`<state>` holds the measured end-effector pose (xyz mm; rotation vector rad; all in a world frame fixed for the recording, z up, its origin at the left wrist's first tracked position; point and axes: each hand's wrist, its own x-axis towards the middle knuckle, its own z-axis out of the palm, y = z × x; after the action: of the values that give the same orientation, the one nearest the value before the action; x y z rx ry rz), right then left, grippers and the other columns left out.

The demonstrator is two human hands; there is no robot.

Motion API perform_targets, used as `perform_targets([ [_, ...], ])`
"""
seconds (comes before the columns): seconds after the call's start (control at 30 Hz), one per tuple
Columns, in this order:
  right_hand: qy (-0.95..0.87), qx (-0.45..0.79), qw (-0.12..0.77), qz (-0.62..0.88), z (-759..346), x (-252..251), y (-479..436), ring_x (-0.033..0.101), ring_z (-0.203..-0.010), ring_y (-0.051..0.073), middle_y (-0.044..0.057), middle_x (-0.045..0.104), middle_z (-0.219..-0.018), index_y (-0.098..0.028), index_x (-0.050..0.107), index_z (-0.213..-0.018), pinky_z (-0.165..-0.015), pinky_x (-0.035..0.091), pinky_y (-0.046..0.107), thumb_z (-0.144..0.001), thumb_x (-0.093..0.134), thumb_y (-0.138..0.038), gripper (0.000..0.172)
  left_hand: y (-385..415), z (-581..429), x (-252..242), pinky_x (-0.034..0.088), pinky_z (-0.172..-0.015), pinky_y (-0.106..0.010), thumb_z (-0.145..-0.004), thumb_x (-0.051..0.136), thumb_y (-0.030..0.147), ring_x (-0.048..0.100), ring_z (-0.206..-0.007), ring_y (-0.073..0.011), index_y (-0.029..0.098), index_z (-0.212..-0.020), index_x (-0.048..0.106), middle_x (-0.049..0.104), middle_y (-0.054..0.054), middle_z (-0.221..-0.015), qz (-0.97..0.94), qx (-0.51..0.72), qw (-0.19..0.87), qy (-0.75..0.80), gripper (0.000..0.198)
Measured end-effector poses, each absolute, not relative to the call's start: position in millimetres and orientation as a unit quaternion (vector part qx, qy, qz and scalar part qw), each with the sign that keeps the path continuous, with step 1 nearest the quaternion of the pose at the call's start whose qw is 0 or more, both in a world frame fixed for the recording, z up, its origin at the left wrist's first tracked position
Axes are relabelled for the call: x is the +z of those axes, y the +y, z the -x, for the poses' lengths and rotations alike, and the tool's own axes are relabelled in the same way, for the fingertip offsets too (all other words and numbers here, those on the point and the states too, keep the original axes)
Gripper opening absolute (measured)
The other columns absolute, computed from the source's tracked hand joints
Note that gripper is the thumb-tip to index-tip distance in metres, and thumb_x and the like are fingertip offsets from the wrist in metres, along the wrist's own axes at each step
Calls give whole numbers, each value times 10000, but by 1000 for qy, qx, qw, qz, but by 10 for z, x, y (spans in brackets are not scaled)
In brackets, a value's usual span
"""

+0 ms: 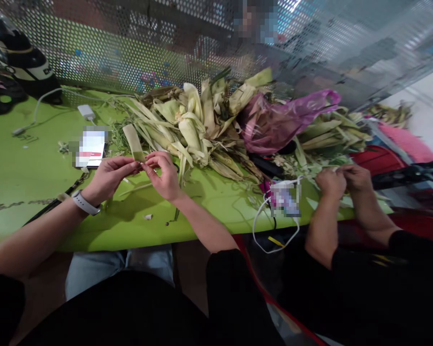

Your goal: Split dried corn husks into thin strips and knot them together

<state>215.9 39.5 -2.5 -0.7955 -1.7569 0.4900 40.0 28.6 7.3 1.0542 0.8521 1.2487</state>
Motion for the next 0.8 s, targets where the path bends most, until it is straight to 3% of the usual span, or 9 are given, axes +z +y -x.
perform_targets([
  [0.2,-723,265,544,332,-2146,-15,381,626,-867,138,51,616,-971,-198,592,-903,-746,576,301,-919,618,-338,143,252,-394,127,577,-854,-339,-656,865,264,719,-805,-168,178,-903,793,784,-67,-913,-506,529,582,354,271],
  [0.6,-638,436,538,335,-2149,-45,408,644,-806,118,10,640,-908,-204,591,-901,-770,567,281,-862,675,-386,204,296,-361,105,598,-835,-354,-662,867,296,736,-794,-182,161,-883,786,786,-74,-862,-506,519,591,354,271],
  [0.8,-648,390,561,337,-2168,-61,425,646,-842,126,14,646,-940,-225,587,-1005,-795,563,293,-882,660,-342,185,284,-384,126,579,-811,-333,-638,878,302,723,-776,-169,156,-878,778,781,-70,-851,-463,528,608,370,299],
])
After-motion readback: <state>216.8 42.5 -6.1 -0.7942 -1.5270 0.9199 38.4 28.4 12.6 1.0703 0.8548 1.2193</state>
